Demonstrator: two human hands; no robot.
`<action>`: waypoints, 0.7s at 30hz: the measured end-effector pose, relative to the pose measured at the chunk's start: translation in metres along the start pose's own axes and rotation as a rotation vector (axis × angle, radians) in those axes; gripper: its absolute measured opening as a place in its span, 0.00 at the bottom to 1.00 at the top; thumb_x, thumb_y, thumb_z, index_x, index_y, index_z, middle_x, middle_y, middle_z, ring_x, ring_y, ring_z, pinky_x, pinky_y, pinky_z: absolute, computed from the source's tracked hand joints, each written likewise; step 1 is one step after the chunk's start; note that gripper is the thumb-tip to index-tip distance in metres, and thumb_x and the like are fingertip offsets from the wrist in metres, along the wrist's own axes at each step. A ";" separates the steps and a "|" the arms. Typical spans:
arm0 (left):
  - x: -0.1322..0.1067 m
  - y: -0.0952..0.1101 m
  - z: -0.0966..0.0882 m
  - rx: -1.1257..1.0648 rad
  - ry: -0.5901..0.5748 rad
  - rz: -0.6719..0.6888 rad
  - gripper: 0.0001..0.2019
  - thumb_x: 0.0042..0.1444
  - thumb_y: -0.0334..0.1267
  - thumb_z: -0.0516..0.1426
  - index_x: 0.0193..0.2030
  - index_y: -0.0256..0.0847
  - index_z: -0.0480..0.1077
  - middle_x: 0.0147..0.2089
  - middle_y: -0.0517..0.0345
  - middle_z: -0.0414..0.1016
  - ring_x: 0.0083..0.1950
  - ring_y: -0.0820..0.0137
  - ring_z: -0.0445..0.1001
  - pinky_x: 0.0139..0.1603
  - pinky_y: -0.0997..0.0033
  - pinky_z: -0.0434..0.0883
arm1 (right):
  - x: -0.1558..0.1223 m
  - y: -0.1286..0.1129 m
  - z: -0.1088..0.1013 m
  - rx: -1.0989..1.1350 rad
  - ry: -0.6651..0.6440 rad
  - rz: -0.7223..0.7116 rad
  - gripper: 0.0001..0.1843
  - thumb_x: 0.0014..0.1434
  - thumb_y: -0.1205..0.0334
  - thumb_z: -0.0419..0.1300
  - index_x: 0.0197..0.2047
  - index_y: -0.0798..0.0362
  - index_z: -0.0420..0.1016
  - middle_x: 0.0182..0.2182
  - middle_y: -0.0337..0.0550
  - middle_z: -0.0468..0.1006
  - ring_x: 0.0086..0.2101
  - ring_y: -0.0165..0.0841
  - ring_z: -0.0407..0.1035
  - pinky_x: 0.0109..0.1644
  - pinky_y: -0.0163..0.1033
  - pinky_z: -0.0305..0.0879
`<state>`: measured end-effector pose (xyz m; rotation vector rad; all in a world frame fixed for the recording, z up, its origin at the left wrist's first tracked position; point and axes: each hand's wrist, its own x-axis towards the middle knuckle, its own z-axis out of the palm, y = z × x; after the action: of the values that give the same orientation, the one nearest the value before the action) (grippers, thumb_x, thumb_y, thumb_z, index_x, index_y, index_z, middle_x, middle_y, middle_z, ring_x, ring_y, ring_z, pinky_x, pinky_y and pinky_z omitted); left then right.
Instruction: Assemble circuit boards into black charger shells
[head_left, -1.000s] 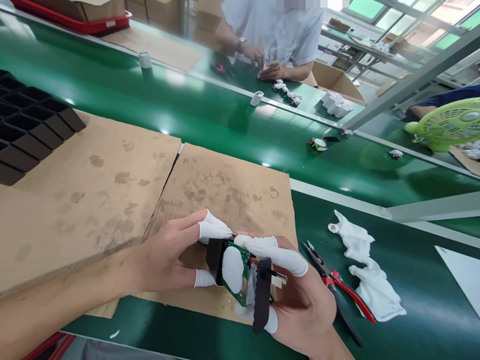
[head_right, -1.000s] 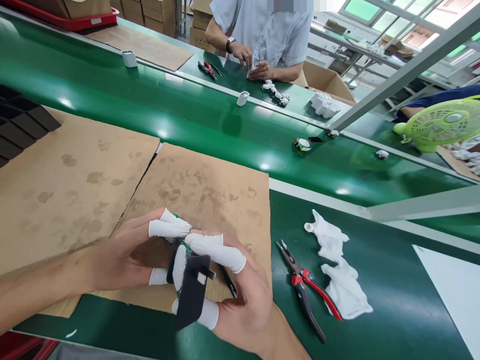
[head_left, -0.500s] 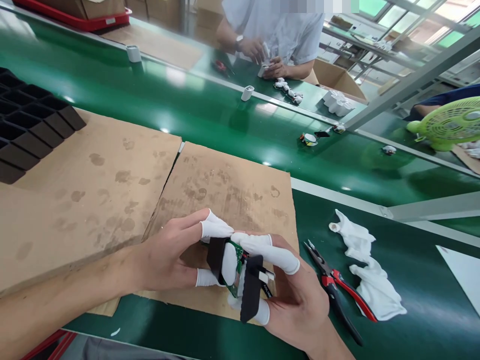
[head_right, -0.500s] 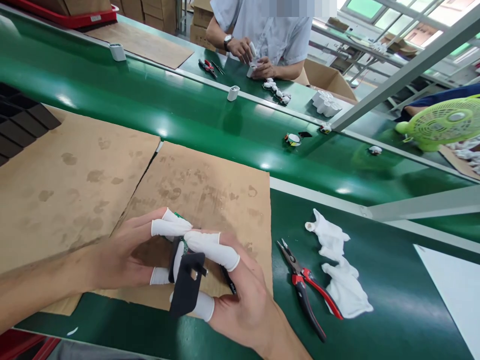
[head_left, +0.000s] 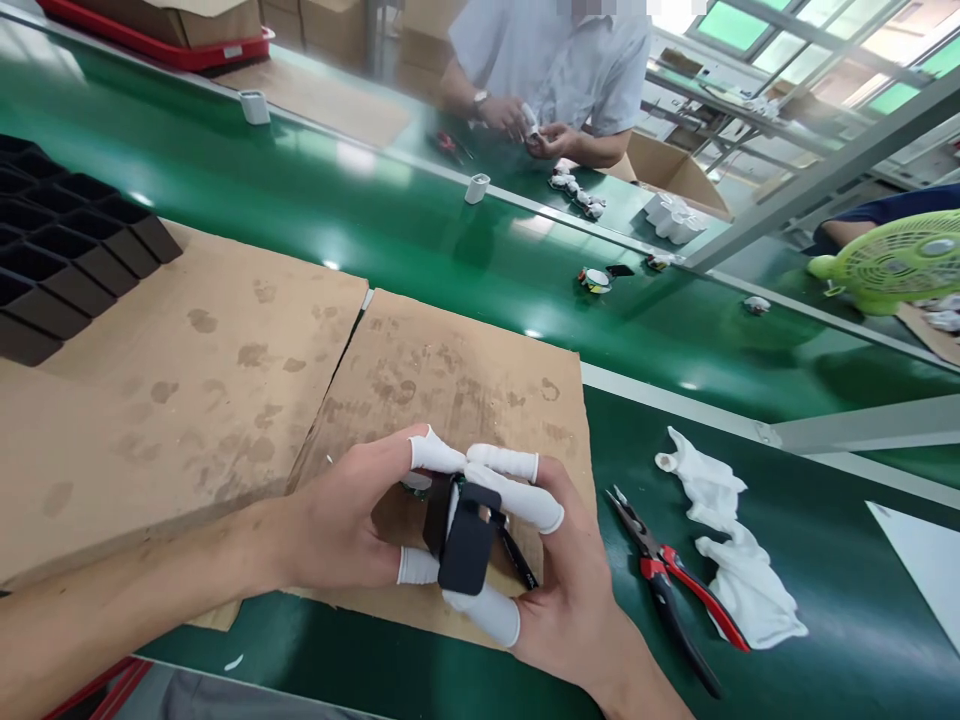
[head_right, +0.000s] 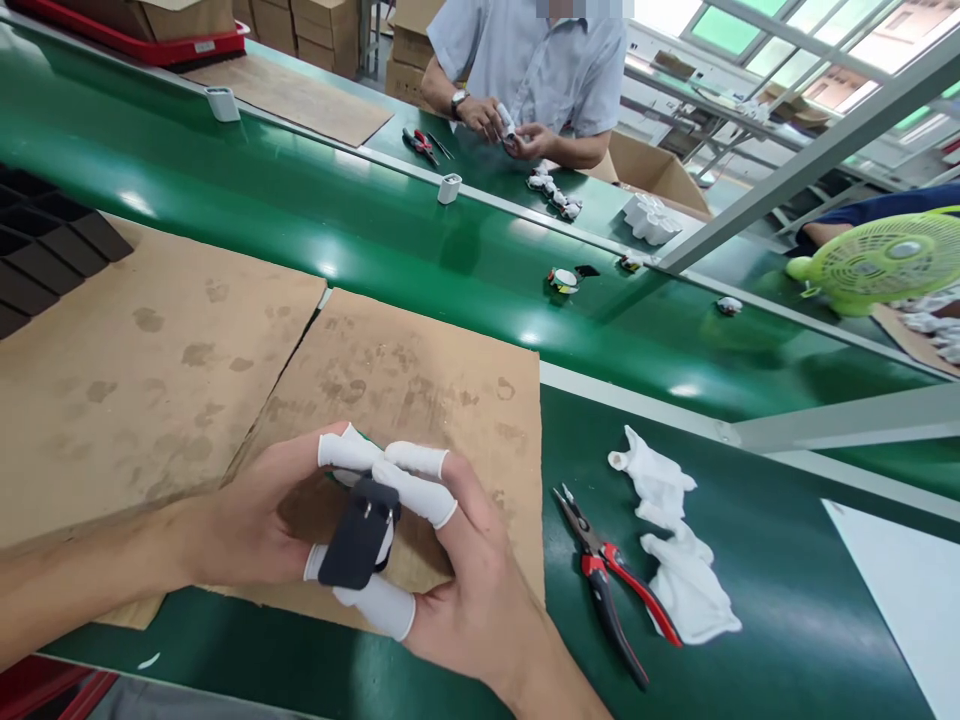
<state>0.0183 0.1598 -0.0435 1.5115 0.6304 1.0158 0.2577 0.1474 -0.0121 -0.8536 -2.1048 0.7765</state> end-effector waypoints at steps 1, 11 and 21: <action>0.000 0.000 0.001 -0.039 0.003 -0.051 0.23 0.57 0.32 0.75 0.56 0.44 0.75 0.48 0.58 0.78 0.45 0.65 0.80 0.49 0.65 0.81 | 0.002 0.000 -0.001 -0.046 -0.004 -0.007 0.38 0.68 0.52 0.77 0.76 0.43 0.69 0.65 0.54 0.75 0.61 0.49 0.79 0.64 0.52 0.82; 0.005 0.015 0.003 -0.229 0.138 -0.319 0.32 0.52 0.39 0.79 0.61 0.43 0.75 0.50 0.54 0.85 0.52 0.63 0.84 0.59 0.63 0.80 | 0.002 0.002 -0.013 -0.284 0.145 -0.160 0.43 0.66 0.44 0.77 0.77 0.46 0.69 0.58 0.56 0.83 0.53 0.52 0.83 0.54 0.56 0.85; -0.009 0.043 0.055 0.051 0.480 -0.220 0.31 0.50 0.45 0.80 0.58 0.44 0.77 0.52 0.52 0.85 0.52 0.59 0.83 0.57 0.60 0.81 | -0.004 -0.024 -0.013 -0.592 0.239 -0.503 0.27 0.68 0.73 0.70 0.69 0.64 0.78 0.50 0.63 0.85 0.56 0.53 0.83 0.58 0.54 0.87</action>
<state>0.0555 0.1161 -0.0029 1.2093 1.1409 1.2046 0.2629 0.1335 0.0111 -0.6145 -2.2113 -0.2155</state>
